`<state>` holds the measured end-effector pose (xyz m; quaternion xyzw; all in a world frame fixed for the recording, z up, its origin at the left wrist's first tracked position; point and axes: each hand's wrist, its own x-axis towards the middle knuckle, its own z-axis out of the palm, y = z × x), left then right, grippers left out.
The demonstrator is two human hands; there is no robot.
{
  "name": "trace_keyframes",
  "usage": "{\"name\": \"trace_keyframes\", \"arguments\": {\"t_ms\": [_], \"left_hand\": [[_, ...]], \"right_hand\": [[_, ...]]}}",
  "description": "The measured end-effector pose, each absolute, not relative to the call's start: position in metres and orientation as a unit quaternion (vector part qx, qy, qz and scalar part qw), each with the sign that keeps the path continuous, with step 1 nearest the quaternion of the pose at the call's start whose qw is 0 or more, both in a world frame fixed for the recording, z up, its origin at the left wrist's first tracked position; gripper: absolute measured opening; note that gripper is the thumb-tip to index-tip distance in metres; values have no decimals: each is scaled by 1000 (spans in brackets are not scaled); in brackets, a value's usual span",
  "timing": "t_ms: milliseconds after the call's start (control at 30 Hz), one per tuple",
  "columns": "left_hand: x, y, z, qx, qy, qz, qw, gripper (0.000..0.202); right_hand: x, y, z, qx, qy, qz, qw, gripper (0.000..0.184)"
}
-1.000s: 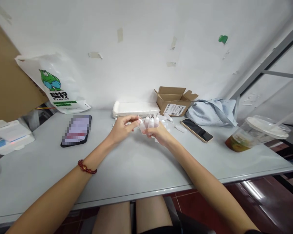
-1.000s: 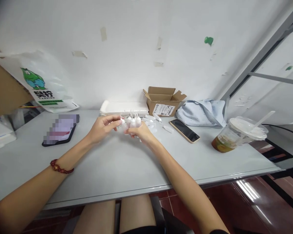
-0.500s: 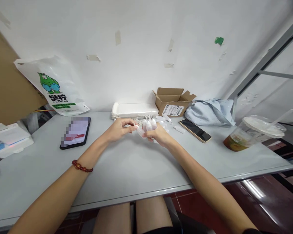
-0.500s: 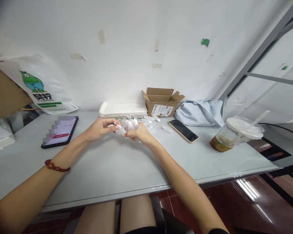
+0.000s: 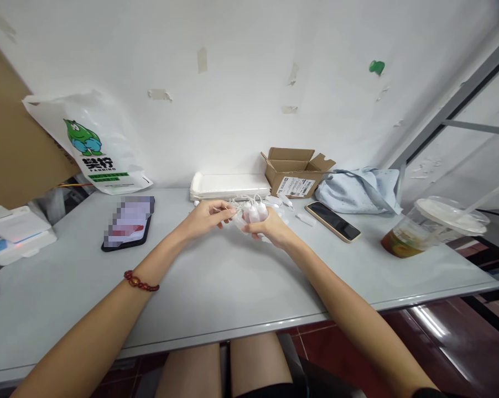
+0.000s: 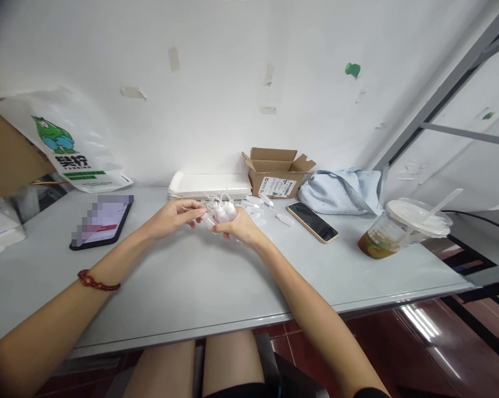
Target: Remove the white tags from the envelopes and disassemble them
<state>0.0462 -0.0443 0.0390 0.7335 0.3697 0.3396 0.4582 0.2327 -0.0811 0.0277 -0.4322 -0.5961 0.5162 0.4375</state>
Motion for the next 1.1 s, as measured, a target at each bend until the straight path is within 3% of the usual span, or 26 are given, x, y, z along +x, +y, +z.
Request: {"name": "trace_keyframes", "arguments": {"t_ms": [167, 367, 633, 1100], "left_hand": [[40, -41, 42, 753, 319, 305, 488, 25], [45, -42, 38, 748, 384, 316, 439, 30], [41, -45, 43, 761, 357, 281, 462, 29], [45, -45, 41, 724, 409, 303, 466, 30]], "right_hand": [[236, -80, 25, -425, -598, 513, 445, 13], [233, -79, 27, -449, -603, 504, 426, 15], [232, -81, 31, -449, -615, 515, 394, 14], [230, -82, 31, -475, -667, 430, 381, 17]]}}
